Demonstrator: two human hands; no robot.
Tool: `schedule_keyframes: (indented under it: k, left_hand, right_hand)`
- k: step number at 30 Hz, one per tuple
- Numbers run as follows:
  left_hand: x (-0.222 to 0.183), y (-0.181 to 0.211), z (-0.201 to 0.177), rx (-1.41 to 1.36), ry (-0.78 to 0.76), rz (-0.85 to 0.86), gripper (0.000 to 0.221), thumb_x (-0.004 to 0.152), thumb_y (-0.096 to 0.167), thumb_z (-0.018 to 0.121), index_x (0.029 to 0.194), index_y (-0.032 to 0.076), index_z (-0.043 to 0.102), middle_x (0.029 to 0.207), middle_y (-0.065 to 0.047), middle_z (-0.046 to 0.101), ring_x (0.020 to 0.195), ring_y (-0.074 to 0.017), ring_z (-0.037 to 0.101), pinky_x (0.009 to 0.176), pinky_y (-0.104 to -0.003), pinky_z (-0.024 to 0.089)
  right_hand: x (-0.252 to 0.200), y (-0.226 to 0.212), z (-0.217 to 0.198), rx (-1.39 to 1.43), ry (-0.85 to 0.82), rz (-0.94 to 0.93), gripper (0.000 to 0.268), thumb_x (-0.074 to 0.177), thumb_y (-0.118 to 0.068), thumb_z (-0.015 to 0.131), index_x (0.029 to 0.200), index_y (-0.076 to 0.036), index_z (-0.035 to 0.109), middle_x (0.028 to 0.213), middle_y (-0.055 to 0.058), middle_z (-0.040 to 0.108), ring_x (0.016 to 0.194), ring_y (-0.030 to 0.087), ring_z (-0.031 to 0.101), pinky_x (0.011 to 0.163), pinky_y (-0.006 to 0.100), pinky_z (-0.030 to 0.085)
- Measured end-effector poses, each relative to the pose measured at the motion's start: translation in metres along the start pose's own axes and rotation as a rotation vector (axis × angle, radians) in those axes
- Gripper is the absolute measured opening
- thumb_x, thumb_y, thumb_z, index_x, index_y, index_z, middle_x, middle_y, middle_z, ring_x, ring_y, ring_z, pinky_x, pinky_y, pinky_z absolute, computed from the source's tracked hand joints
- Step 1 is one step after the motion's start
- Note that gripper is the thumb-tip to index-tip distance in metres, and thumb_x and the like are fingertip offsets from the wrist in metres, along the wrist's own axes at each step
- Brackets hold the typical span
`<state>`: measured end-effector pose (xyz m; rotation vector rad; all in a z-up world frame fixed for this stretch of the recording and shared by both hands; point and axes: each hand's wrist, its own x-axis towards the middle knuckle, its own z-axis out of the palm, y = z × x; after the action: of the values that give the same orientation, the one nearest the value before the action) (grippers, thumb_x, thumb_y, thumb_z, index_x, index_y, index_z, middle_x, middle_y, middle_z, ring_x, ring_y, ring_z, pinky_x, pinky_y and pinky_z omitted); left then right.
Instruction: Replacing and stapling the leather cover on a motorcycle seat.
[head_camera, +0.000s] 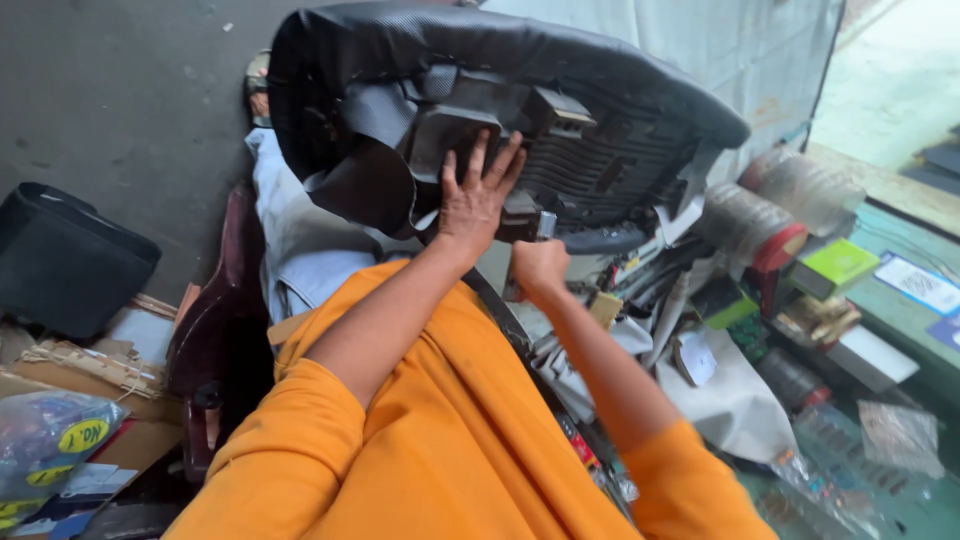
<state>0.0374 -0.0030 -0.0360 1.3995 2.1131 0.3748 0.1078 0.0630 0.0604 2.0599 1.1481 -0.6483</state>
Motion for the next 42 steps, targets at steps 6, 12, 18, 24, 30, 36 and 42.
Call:
schedule_keyframes:
  k: [6,12,18,24,30,36,42]
  left_hand:
    - [-0.003,-0.003,-0.034,-0.016,0.015,0.035,0.097,0.084,0.024,0.071,0.167,0.022,0.021,0.173,-0.004,-0.010,0.158,-0.0395,0.000,0.119,-0.068,0.017]
    - [0.006,-0.006,-0.048,-0.146,-0.095,0.000,0.128,0.062,0.047,0.090,0.166,0.020,0.021,0.171,-0.007,-0.010,0.156,-0.0416,-0.002,0.119,-0.069,0.016]
    - [0.005,-0.005,-0.048,-0.138,-0.110,0.031,0.128,0.062,0.050,0.091,0.166,0.020,0.021,0.171,-0.009,-0.012,0.156,-0.0428,-0.004,0.119,-0.070,0.014]
    - [0.002,-0.005,-0.042,-0.128,-0.092,0.025,0.128,0.061,0.050,0.091,0.166,0.021,0.023,0.170,-0.008,-0.012,0.156,-0.0429,-0.005,0.120,-0.069,0.014]
    - [0.001,0.000,-0.046,-0.148,-0.067,-0.011,0.126,0.061,0.048,0.090,0.166,0.023,0.025,0.171,-0.007,-0.010,0.157,-0.0410,-0.003,0.121,-0.067,0.013]
    - [0.009,0.001,-0.015,-0.084,0.045,-0.077,0.094,0.082,0.029,0.072,0.165,0.025,0.028,0.172,-0.005,-0.010,0.158,-0.0384,0.000,0.122,-0.064,0.012]
    - [-0.003,0.008,0.002,-0.040,0.089,-0.044,0.080,0.093,0.022,0.059,0.166,0.027,0.026,0.173,-0.001,-0.011,0.159,-0.0357,0.000,0.123,-0.062,0.012]
  right_hand:
    - [-0.012,0.023,-0.009,0.087,0.106,-0.032,0.024,0.081,-0.016,0.065,0.086,0.007,0.066,0.071,0.020,0.066,0.046,0.031,0.063,0.040,0.044,0.052]
    - [-0.058,0.087,-0.044,0.322,-0.247,-0.176,0.018,0.085,-0.018,0.067,0.098,-0.005,0.068,0.068,0.009,0.064,0.032,0.023,0.043,0.038,0.035,0.043]
    - [-0.092,0.120,-0.031,0.286,-0.158,-0.090,0.018,0.086,-0.020,0.068,0.095,-0.005,0.066,0.065,0.007,0.053,0.038,0.019,0.039,0.039,0.042,0.031]
    - [-0.039,0.100,-0.065,-0.768,0.180,-0.716,0.028,0.078,-0.015,0.067,0.103,-0.002,0.069,0.082,0.014,0.065,0.075,0.029,0.064,0.067,0.039,0.053]
    - [-0.054,0.006,-0.089,-1.624,0.537,-1.112,0.029,0.084,-0.027,0.066,0.105,-0.007,0.072,0.098,0.010,0.069,0.096,0.026,0.061,0.086,0.040,0.048]
    - [-0.056,-0.032,-0.043,-1.989,0.354,-1.085,0.026,0.090,-0.029,0.065,0.098,-0.007,0.077,0.100,0.011,0.070,0.098,0.030,0.062,0.078,0.046,0.047]
    - [-0.025,-0.018,-0.030,-2.011,0.311,-1.031,0.024,0.083,-0.025,0.068,0.094,-0.007,0.077,0.096,0.013,0.071,0.091,0.031,0.064,0.068,0.050,0.049]
